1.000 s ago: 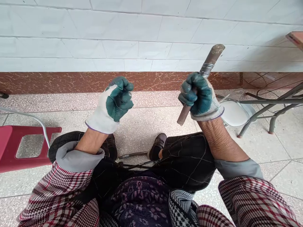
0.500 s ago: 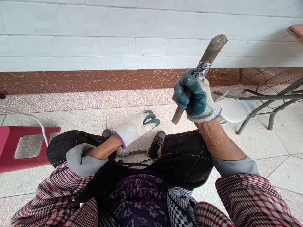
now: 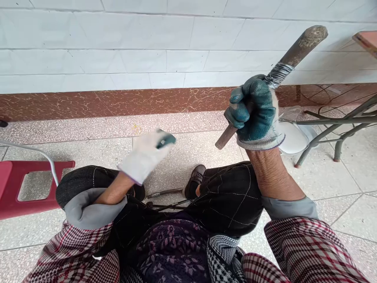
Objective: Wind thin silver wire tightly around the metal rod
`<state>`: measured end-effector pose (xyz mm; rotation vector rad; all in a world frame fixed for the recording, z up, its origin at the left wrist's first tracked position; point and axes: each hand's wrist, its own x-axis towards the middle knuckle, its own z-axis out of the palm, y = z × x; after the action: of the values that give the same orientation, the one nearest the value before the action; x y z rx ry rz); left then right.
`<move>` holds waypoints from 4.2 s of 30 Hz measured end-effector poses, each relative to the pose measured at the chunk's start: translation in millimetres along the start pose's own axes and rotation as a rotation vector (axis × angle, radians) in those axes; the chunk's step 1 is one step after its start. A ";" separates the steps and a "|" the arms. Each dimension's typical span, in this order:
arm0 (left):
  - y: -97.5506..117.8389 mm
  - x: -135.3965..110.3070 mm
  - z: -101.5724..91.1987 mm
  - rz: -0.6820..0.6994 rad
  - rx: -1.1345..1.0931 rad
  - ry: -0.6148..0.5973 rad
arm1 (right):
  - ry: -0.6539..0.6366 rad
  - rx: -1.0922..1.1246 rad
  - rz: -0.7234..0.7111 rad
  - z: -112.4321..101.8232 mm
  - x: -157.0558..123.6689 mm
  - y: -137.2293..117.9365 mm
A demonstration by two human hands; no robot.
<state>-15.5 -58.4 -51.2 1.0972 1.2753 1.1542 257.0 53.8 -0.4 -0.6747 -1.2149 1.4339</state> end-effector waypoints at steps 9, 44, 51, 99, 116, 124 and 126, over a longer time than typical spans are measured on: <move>-2.3 24.9 39.6 -0.028 -0.156 0.012 | 0.007 -0.018 -0.001 28.0 -11.5 6.1; 27.5 31.2 11.2 0.041 -0.440 -0.019 | -0.045 -0.108 0.126 14.8 -8.1 9.0; 33.5 23.9 7.3 0.201 -0.309 0.031 | -0.134 -0.255 0.202 18.6 -9.7 8.2; 35.4 3.1 19.2 0.034 0.069 0.016 | -0.099 -0.125 0.168 84.9 -5.6 18.4; 59.2 -8.5 3.3 0.218 0.235 0.108 | -0.093 -0.184 0.184 94.5 -2.9 20.3; 56.3 -14.8 2.0 0.265 0.218 0.195 | -0.133 -0.106 0.246 96.8 -12.3 17.0; 57.1 -13.1 3.9 0.310 0.146 0.255 | -0.125 -0.104 0.231 95.6 -12.8 17.7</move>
<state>-12.2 -64.7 7.1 1.3214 1.4368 1.4887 168.1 14.1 10.7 -0.8289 -1.3495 1.6322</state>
